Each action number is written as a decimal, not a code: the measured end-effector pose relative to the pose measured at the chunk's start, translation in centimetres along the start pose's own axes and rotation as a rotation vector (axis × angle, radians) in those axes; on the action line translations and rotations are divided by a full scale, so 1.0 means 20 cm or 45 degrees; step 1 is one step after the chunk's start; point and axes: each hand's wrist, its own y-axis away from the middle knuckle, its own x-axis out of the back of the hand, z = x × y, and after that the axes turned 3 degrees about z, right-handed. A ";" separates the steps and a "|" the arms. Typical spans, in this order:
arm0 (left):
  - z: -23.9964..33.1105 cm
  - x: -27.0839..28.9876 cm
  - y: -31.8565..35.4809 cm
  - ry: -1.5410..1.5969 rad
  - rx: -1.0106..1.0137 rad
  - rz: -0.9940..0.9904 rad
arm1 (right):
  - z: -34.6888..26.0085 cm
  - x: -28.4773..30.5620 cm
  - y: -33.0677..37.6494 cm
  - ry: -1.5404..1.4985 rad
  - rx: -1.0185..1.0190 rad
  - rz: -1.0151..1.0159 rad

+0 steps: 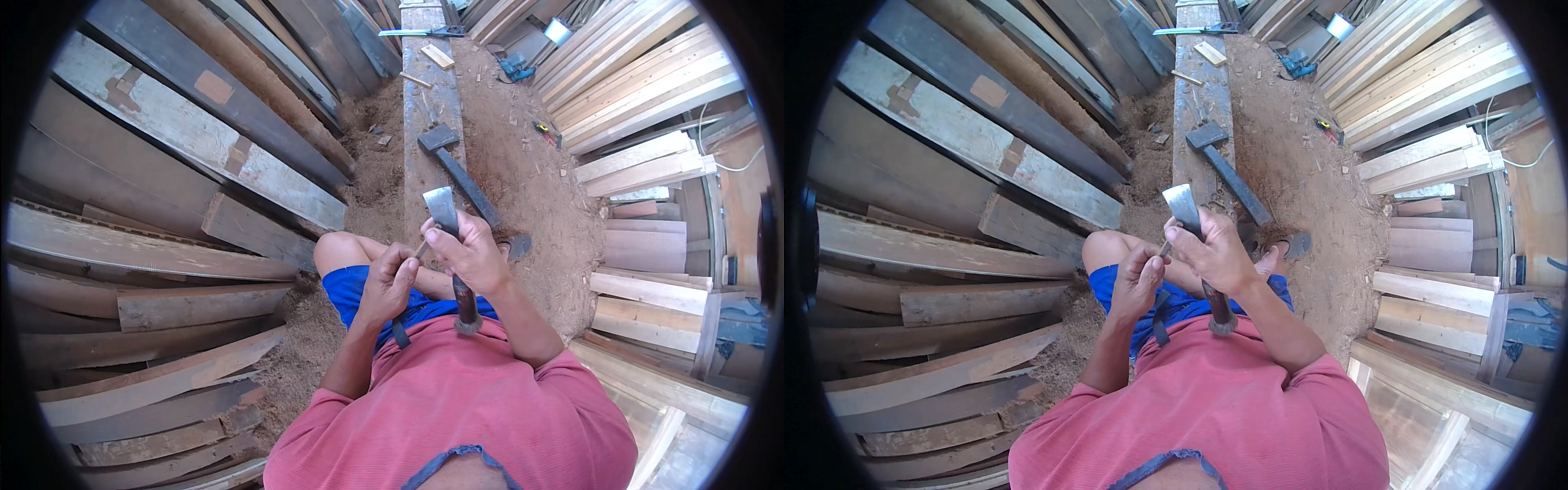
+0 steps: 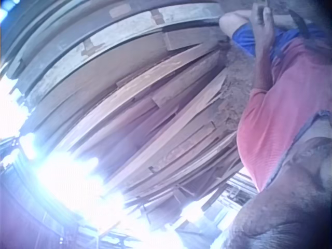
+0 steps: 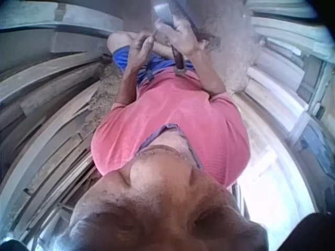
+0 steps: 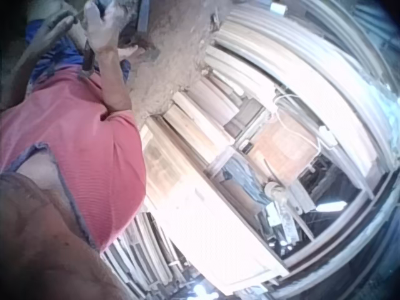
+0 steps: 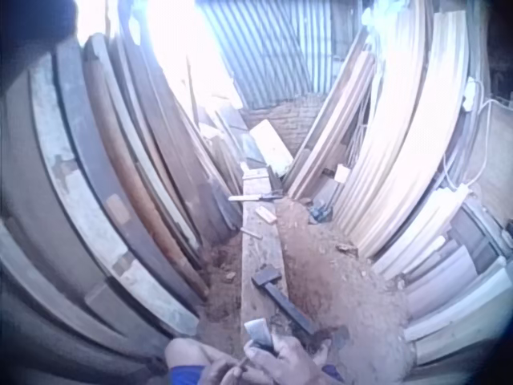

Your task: The person uses a chisel to shave and shape a small wooden peg while sitting on the floor in a wood workshop.

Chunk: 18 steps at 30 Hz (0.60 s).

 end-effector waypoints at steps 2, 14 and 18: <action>0.01 0.00 -0.01 0.007 -0.020 -0.031 | 0.04 0.01 -0.05 0.109 0.177 -0.029; -0.03 0.02 -0.11 0.733 0.322 0.024 | 0.16 -0.12 -0.05 -0.653 -0.018 0.159; 0.03 0.04 -0.17 0.711 0.388 0.155 | 0.13 -0.31 0.08 -0.769 -0.461 -0.111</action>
